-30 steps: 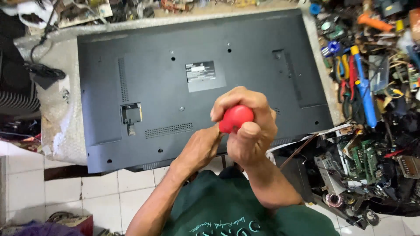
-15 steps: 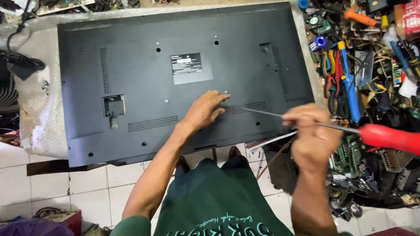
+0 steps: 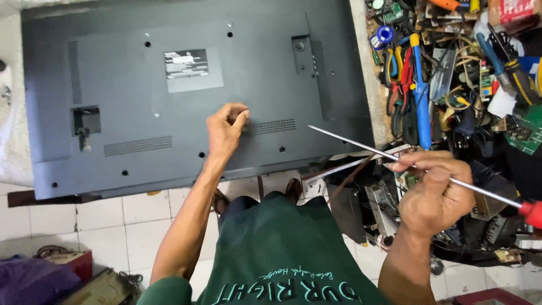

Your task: Attaching a mounting bracket to the back of a television using a manual screwdriver.

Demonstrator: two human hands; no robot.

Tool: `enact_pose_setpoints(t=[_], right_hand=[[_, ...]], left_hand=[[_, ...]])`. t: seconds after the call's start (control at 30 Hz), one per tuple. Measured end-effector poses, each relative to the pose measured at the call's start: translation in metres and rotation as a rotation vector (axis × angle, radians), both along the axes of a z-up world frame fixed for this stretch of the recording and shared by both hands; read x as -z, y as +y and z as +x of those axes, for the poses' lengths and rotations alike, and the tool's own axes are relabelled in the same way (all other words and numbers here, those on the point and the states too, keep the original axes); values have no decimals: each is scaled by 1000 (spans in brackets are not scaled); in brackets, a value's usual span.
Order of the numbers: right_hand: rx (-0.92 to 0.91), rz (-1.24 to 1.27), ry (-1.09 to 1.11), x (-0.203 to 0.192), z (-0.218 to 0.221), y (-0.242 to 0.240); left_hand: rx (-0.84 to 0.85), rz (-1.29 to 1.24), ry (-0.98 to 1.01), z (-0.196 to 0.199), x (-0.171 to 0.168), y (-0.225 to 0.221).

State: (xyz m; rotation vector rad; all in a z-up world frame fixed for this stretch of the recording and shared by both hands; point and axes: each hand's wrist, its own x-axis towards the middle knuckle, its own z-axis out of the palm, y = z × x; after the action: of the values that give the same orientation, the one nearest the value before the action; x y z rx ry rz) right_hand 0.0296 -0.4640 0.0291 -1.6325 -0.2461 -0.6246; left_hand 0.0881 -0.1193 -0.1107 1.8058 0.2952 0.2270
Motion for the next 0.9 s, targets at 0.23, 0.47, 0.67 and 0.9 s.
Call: enact_pose_setpoints(t=[0.23,0.47,0.67,0.9], right_hand=[[8,78,38,2,-7,-30],[20,136,20,9,-10,-37],[60,154,39,15,-17,-48],[75,131,44,20,-16,-57]], left_hand=[[-82,-956,139,-27,0,-107],[36,-1393,276,-25,13,-154],[18,-1481,285,-21,13,-167],[30,-1528,323,-13,12,-178]])
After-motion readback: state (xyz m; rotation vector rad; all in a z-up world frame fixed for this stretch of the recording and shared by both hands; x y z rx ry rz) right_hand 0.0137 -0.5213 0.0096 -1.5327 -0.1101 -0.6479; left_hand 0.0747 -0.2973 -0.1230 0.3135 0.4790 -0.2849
